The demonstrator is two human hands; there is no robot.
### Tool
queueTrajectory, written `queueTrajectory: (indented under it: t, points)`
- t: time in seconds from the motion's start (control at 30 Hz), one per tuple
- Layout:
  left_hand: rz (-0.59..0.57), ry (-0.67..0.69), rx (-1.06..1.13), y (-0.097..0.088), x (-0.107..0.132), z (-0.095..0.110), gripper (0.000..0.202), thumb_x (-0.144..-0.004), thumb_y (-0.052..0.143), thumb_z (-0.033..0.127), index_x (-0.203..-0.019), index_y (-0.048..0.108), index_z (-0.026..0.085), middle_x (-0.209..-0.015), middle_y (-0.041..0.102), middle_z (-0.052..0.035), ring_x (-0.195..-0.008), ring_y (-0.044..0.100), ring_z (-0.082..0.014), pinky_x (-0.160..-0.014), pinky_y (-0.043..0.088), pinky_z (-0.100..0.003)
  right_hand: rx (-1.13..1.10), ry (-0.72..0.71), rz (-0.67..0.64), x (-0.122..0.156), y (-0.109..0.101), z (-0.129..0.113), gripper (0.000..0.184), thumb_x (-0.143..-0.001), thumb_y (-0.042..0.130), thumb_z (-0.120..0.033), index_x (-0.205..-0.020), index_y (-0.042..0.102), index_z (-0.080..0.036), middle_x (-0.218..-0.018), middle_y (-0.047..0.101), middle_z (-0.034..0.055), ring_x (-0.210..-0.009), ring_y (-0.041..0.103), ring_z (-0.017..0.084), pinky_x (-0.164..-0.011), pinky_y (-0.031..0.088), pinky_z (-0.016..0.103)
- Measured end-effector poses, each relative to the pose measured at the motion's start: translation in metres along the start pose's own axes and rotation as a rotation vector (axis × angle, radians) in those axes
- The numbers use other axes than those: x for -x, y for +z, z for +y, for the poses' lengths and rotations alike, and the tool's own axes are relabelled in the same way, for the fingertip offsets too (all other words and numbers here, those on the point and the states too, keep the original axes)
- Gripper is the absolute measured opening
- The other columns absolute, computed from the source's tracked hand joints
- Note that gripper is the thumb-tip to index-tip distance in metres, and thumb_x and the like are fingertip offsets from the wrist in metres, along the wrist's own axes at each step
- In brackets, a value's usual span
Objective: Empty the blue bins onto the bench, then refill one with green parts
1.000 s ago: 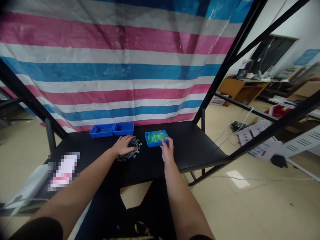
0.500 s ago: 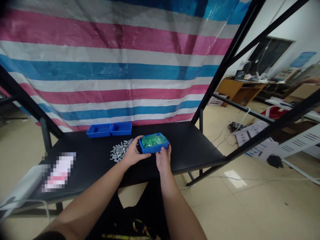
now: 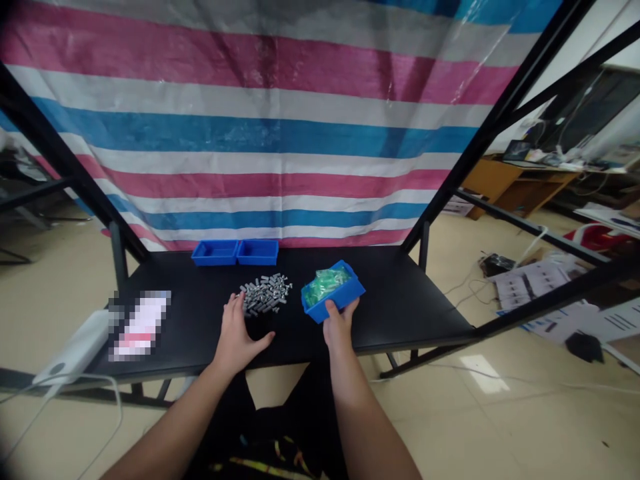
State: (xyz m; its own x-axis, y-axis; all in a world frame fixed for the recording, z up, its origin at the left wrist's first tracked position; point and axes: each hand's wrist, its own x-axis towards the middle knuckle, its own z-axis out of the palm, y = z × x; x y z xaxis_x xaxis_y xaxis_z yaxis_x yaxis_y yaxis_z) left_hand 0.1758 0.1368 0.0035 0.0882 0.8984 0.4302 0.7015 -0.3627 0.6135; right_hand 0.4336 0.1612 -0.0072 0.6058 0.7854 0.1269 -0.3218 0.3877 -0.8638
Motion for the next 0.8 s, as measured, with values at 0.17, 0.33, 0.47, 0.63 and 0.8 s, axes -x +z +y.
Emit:
queueTrajectory:
  t: [0.17, 0.33, 0.47, 0.63, 0.8]
  points:
    - [-0.019, -0.100, -0.008, -0.006, 0.003, -0.018, 0.144, -0.066, 0.087, 0.062, -0.168, -0.005, 0.019, -0.171, 0.024, -0.0255, -0.163, 0.007, -0.0468, -0.128, 0.018, -0.071, 0.226, -0.120, -0.184, 0.001, 0.032, -0.001, 0.096, -0.067, 0.090, -0.047, -0.150, 0.045, -0.032, -0.142, 0.061, 0.0123, -0.118, 0.065, 0.029, -0.104, 0.053, 0.054]
    - [-0.041, -0.207, 0.005, -0.001, -0.005, -0.023, 0.152, -0.059, 0.090, 0.065, -0.169, -0.005, 0.021, -0.173, 0.018, -0.0258, -0.163, 0.008, -0.0488, -0.127, 0.026, -0.069, 0.337, -0.239, -0.339, 0.004, 0.055, 0.000, 0.085, -0.068, 0.093, -0.039, -0.142, 0.053, -0.026, -0.146, 0.058, 0.0140, -0.127, 0.062, 0.032, -0.109, 0.051, 0.052]
    - [-0.042, -0.277, -0.013, 0.001, -0.010, -0.029, 0.140, -0.062, 0.087, 0.064, -0.169, 0.007, 0.019, -0.170, 0.025, -0.0259, -0.160, 0.020, -0.0481, -0.126, 0.031, -0.065, 0.319, -0.229, -0.241, -0.014, 0.044, 0.009, 0.087, -0.070, 0.091, -0.041, -0.145, 0.048, -0.027, -0.141, 0.061, 0.0134, -0.123, 0.064, 0.029, -0.108, 0.051, 0.051]
    - [-0.044, -0.277, -0.031, -0.001, -0.009, -0.029, 0.131, -0.068, 0.084, 0.061, -0.168, 0.011, 0.017, -0.170, 0.025, -0.0271, -0.161, 0.018, -0.0474, -0.126, 0.031, -0.065, 0.143, -0.158, -0.055, -0.047, 0.029, 0.020, 0.104, -0.078, 0.082, -0.046, -0.159, 0.019, -0.034, -0.147, 0.055, 0.0137, -0.122, 0.064, 0.024, -0.108, 0.050, 0.052]
    - [-0.002, -0.251, -0.013, -0.003, -0.006, -0.031, 0.126, -0.071, 0.083, 0.058, -0.168, 0.013, 0.019, -0.174, 0.014, -0.0258, -0.163, 0.010, -0.0469, -0.128, 0.027, -0.066, 0.120, -0.132, -0.026, -0.063, 0.020, 0.026, 0.127, -0.070, 0.087, -0.039, -0.161, -0.002, -0.041, -0.162, 0.037, 0.0150, -0.131, 0.059, 0.026, -0.106, 0.052, 0.058]
